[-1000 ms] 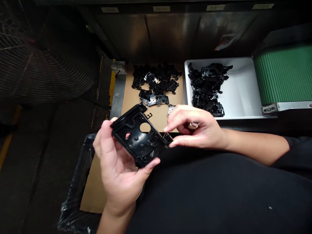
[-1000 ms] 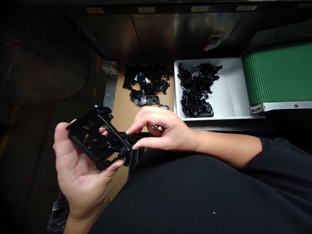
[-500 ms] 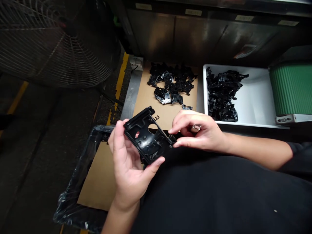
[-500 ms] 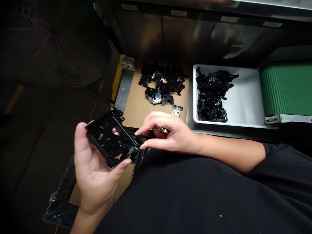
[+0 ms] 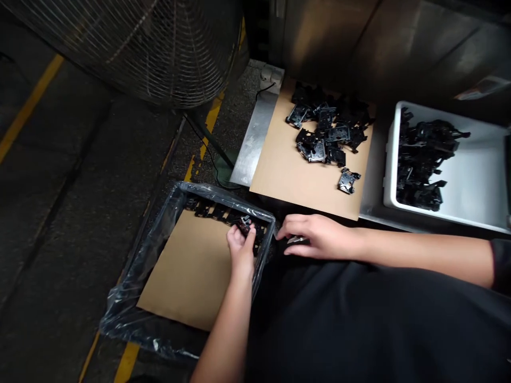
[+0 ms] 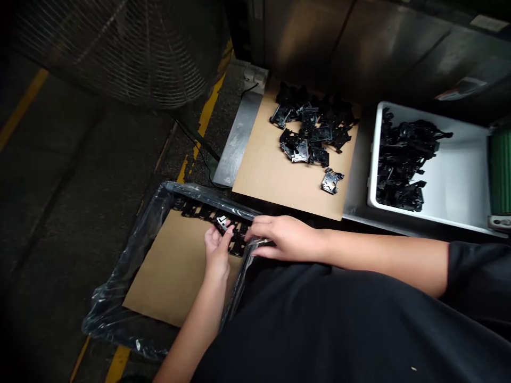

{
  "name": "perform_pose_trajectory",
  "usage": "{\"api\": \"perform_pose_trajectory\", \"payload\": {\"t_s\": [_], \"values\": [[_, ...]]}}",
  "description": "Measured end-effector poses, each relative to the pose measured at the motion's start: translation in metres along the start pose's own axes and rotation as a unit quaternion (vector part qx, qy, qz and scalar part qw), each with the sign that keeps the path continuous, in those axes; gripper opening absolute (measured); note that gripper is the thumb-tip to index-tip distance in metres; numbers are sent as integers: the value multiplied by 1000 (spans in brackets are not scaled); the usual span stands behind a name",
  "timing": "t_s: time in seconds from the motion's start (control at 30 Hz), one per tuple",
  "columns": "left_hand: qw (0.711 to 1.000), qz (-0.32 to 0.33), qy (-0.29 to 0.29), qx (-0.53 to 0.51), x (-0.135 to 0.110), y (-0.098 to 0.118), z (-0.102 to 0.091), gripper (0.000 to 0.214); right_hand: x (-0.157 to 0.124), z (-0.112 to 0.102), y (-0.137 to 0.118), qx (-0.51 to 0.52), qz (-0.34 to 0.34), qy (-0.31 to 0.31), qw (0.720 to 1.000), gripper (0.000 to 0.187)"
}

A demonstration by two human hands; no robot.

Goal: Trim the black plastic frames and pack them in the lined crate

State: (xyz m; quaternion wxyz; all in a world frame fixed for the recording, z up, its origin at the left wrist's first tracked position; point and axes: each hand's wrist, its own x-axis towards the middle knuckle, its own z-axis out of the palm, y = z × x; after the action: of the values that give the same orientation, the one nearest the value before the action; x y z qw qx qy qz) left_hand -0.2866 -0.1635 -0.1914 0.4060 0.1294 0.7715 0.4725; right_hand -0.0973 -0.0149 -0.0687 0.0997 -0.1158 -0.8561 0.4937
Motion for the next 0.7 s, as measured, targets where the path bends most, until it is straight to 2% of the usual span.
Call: {"api": "perform_pose_trajectory", "payload": {"t_s": [0.1,0.2,0.27,0.33,0.43,0.57,0.63,0.7], "values": [[984,-49,94,146,54,-60,-46,51,-3,4,7,4,71,-46,996,19],[950,-74,125,275,93,-107,-82,49,-10,4,13,11,156,-79,985,20],[931,-77,116,337,110,-130,-93,50,-13,6,15,20,190,-79,978,22],[917,-73,100,379,122,-147,-94,50,-15,8,16,30,215,-76,973,23],[903,-65,80,417,134,-161,-90,51,-16,11,17,34,242,-70,967,23],[901,-39,48,430,138,-161,-85,51,-29,10,33,1,285,-39,958,21],[903,-23,48,427,136,-157,-83,53,-44,4,53,-45,334,7,941,21],[906,-10,66,419,132,-150,-78,55,-65,-7,78,-109,403,77,905,28]]}}
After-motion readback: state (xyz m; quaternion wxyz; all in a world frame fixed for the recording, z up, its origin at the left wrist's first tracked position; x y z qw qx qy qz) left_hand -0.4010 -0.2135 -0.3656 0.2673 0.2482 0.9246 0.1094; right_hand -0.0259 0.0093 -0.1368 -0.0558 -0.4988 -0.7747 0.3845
